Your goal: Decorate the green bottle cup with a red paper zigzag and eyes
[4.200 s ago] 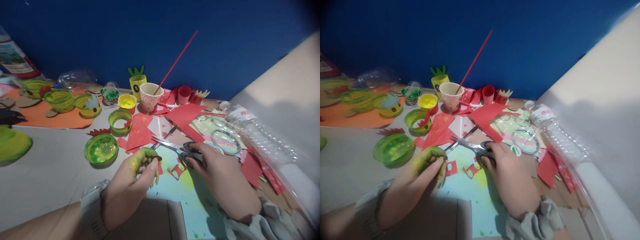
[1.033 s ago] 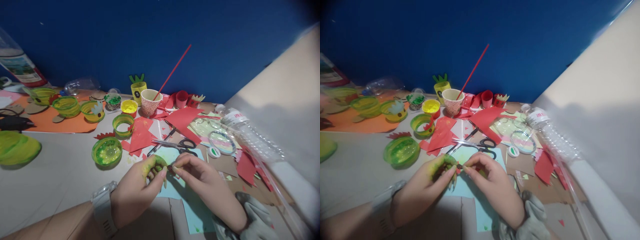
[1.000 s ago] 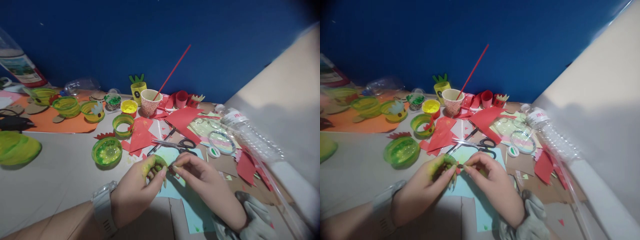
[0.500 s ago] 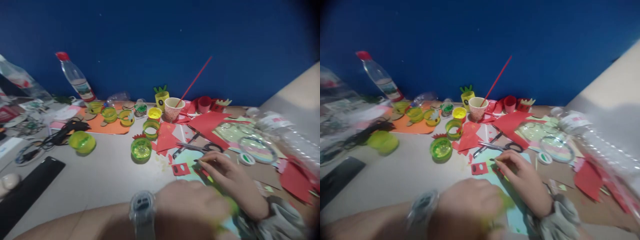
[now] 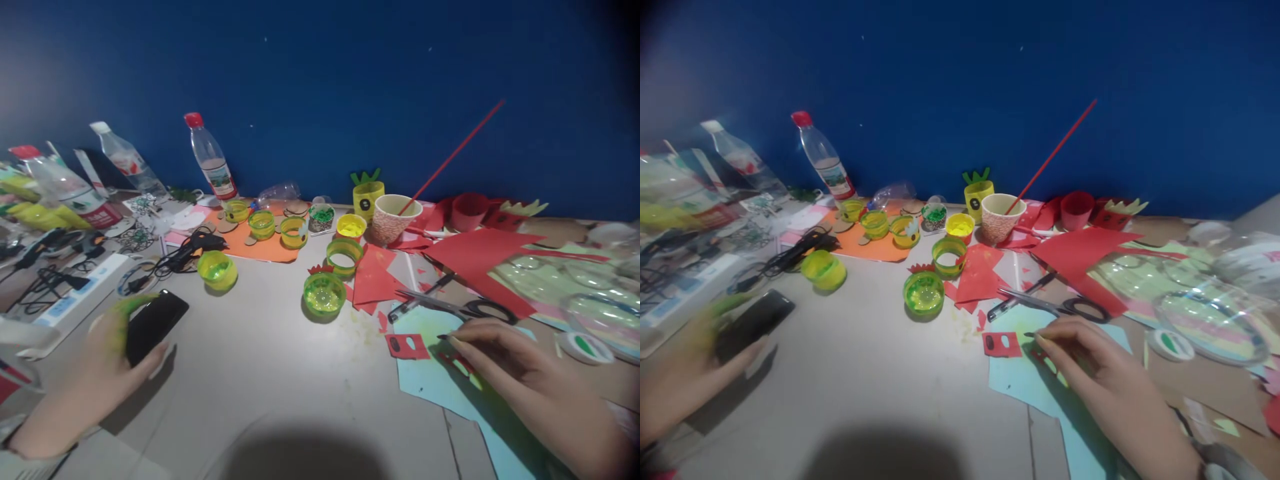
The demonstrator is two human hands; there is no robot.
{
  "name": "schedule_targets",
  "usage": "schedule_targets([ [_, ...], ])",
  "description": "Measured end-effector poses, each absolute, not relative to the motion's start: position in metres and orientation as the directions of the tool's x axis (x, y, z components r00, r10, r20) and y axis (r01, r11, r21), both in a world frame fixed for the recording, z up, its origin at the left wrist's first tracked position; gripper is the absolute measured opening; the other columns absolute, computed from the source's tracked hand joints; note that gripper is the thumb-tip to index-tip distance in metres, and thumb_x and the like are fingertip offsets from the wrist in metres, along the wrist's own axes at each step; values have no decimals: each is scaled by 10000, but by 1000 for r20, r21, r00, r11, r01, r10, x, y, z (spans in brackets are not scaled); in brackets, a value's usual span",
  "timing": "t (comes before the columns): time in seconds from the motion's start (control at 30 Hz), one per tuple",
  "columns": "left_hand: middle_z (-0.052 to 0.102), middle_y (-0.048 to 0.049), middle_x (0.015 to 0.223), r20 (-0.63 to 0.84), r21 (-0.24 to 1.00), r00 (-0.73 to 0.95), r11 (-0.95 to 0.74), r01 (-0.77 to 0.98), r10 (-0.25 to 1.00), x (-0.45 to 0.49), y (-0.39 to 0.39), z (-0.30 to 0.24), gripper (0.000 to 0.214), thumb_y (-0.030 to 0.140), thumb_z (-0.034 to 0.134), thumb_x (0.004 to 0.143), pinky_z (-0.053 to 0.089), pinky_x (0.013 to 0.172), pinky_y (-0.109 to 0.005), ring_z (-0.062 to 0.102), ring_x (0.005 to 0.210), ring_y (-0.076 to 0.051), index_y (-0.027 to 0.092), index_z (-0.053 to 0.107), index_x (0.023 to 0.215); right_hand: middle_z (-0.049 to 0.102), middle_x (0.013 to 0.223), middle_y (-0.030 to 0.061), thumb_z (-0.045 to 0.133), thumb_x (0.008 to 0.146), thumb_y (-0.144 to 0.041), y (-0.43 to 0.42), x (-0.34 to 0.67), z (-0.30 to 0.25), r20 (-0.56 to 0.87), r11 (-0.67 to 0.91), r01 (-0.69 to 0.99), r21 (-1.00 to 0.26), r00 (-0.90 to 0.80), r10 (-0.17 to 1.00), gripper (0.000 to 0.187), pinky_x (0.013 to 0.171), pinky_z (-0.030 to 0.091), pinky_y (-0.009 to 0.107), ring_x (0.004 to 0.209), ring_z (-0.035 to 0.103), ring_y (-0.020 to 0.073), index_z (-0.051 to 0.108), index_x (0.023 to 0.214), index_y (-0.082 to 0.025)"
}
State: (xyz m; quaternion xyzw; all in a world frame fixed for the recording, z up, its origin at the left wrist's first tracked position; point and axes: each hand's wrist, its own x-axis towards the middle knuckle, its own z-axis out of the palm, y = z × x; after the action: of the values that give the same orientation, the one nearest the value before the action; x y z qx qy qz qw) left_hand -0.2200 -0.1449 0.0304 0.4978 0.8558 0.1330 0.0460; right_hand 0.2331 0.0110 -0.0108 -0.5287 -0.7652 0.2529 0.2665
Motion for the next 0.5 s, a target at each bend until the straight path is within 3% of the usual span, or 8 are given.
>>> schedule_targets([
  [0.13,397,-59,1206,2,117,-530,526,842,848,-233,-143,28,566,522,304,853,311,937,-443,422,1070,-293,201,234,1313,687,875,37,649,804,-330,12,232,-12,114,265,669,-695,-261,959,30,650,520,281,763,652,198,659,831,-321],
  [0.27,483,-130,1193,-50,16,-599,601,799,799,-219,-137,37,688,565,347,821,423,896,-457,513,1022,-326,127,277,1347,685,852,45,583,785,-454,15,234,-17,118,256,692,-675,-241,963,201,635,525,320,733,645,223,658,786,-267],
  [0.37,481,-187,1217,-45,43,-607,608,792,794,-214,-132,42,709,544,405,826,419,936,-483,514,1070,-350,73,301,1346,683,841,52,557,777,-477,16,231,-16,89,220,686,-694,-222,971,260,660,524,322,726,638,222,657,793,-238],
  [0.5,473,-170,1256,-51,166,-629,628,760,776,-218,-129,39,679,505,503,846,402,981,-476,502,1128,-333,96,303,1350,678,847,51,548,789,-468,14,228,-11,62,201,691,-694,-221,973,260,660,505,306,738,633,213,654,800,-231],
])
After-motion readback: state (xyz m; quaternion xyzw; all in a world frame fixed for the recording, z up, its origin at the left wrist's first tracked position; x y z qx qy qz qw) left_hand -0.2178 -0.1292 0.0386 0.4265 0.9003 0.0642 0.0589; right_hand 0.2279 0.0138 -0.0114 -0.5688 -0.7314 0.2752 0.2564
